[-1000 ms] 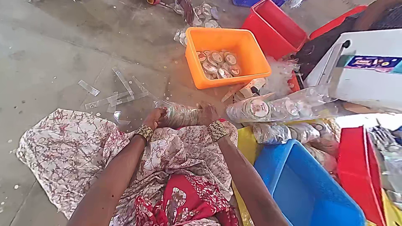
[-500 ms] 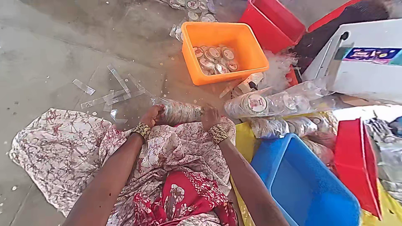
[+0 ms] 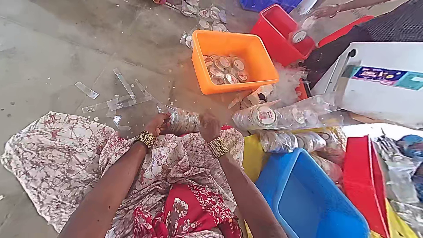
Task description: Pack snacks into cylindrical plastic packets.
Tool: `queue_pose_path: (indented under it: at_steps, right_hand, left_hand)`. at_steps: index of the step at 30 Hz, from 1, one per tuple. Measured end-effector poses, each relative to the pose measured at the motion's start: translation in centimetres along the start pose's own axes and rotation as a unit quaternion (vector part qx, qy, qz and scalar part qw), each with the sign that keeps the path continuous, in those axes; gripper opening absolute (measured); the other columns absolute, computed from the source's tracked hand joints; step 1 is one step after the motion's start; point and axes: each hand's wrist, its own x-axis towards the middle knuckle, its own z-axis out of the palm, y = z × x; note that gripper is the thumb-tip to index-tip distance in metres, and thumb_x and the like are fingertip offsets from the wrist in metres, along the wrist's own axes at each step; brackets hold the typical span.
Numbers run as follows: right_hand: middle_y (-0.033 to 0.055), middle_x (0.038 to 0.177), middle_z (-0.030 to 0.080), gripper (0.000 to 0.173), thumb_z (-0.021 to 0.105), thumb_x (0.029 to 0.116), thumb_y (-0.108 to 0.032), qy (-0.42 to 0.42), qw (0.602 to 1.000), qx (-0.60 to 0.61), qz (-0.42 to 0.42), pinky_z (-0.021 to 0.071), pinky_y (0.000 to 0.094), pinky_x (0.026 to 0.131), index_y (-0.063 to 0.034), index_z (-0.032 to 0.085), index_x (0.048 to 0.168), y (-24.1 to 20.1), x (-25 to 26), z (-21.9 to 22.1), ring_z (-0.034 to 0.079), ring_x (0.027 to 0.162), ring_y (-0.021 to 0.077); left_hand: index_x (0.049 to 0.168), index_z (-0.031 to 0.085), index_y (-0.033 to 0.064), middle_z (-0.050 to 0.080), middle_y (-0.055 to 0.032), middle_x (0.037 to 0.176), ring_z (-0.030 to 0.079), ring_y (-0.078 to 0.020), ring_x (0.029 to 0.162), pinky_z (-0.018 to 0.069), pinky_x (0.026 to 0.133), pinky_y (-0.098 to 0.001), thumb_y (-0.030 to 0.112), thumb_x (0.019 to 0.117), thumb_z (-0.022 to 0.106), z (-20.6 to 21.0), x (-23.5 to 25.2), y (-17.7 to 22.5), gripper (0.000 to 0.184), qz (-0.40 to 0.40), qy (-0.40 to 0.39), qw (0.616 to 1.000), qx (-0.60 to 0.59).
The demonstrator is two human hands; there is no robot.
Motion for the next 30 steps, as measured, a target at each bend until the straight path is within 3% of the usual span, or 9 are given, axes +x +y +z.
queue_pose_path:
  at_steps: [3,7,10,15,18,22,26,29,30]
  right_hand:
    - [0.0195,0.121,0.069,0.027,0.056,0.0978,-0.008,-0.051,0.998,-0.030,-0.011,0.0514,0.0538,0.094,0.0001,0.068,0.120,0.2,0.3,0.8,0.068,0.110,0.0360]
    - [0.0215,0.112,0.072,0.022,0.059,0.0944,-0.003,0.024,0.998,-0.009,-0.050,0.0547,0.0550,0.086,0.0026,0.072,0.112,-1.7,-1.0,0.4,0.071,0.101,0.0389]
    - [0.0184,0.129,0.066,0.034,0.050,0.0991,-0.005,-0.109,0.991,-0.065,-0.040,0.0516,0.0529,0.094,-0.0035,0.064,0.130,-1.7,-1.1,1.6,0.066,0.115,0.0365]
    - [0.0221,0.110,0.073,0.023,0.058,0.0936,0.000,0.041,0.987,-0.034,-0.151,0.0581,0.0516,0.078,0.0037,0.073,0.111,-2.3,-2.0,2.5,0.073,0.097,0.0398]
    - [0.0229,0.124,0.069,0.032,0.054,0.0943,0.000,-0.050,0.985,-0.053,-0.156,0.0547,0.0535,0.089,0.0039,0.068,0.123,-1.7,-1.7,3.2,0.068,0.110,0.0412]
    - [0.0207,0.095,0.074,0.022,0.061,0.0822,0.008,0.139,0.955,-0.030,-0.259,0.0596,0.0483,0.066,0.0030,0.075,0.098,-2.8,-2.0,4.2,0.074,0.083,0.0387]
    - [0.0254,0.122,0.069,0.029,0.057,0.0963,-0.002,-0.067,0.972,-0.068,-0.213,0.0536,0.0566,0.089,0.0048,0.068,0.122,-3.4,-1.3,3.7,0.067,0.112,0.0441]
    - [0.0239,0.103,0.073,0.024,0.061,0.0865,0.005,0.043,0.958,-0.057,-0.278,0.0582,0.0541,0.072,0.0040,0.073,0.107,-4.1,-1.6,4.1,0.072,0.092,0.0432]
    - [0.0253,0.107,0.073,0.026,0.062,0.0865,0.006,0.032,0.958,-0.051,-0.281,0.0579,0.0557,0.075,0.0047,0.073,0.110,-4.2,-1.6,4.2,0.072,0.095,0.0448]
  left_hand:
    - [0.100,0.054,0.0099,0.046,0.0046,0.060,0.031,0.0002,0.039,0.0241,0.036,-0.0149,0.025,0.1095,0.043,0.0,0.3,0.2,0.021,0.007,-0.003,1.000,0.002]
    - [0.100,0.055,0.0103,0.045,0.0047,0.060,0.032,-0.0005,0.040,0.0258,0.037,-0.0152,0.026,0.1091,0.045,-0.6,1.3,-0.5,0.021,0.019,-0.013,1.000,0.005]
    - [0.100,0.055,0.0108,0.045,0.0050,0.059,0.030,-0.0002,0.039,0.0238,0.036,-0.0153,0.027,0.1093,0.044,-0.5,1.2,-0.6,0.022,0.013,-0.016,1.000,0.009]
    - [0.106,0.055,0.0112,0.048,0.0045,0.064,0.031,0.0003,0.040,0.0246,0.036,-0.0150,0.028,0.1092,0.045,-0.4,1.0,-0.3,0.020,0.010,0.003,1.000,0.004]
    - [0.112,0.056,0.0107,0.050,0.0036,0.067,0.035,-0.0007,0.043,0.0276,0.039,-0.0156,0.028,0.1086,0.047,-0.1,0.6,-0.2,0.020,0.008,0.009,1.000,0.012]
    - [0.104,0.056,0.0114,0.048,0.0049,0.064,0.035,-0.0006,0.042,0.0280,0.038,-0.0154,0.028,0.1088,0.046,-0.4,0.7,-0.3,0.020,0.009,0.002,1.000,0.007]
    - [0.102,0.057,0.0104,0.045,0.0049,0.061,0.032,-0.0010,0.041,0.0259,0.038,-0.0159,0.027,0.1084,0.047,-0.2,0.7,-0.1,0.021,0.014,-0.001,1.000,0.016]
    - [0.098,0.057,0.0100,0.044,0.0053,0.060,0.033,-0.0017,0.042,0.0278,0.040,-0.0166,0.027,0.1079,0.047,-0.5,0.7,-0.4,0.021,0.018,0.011,0.999,0.029]
    - [0.101,0.056,0.0093,0.045,0.0049,0.063,0.036,-0.0017,0.045,0.0307,0.042,-0.0167,0.027,0.1089,0.045,-0.4,0.4,-0.2,0.022,0.024,0.008,0.999,0.043]
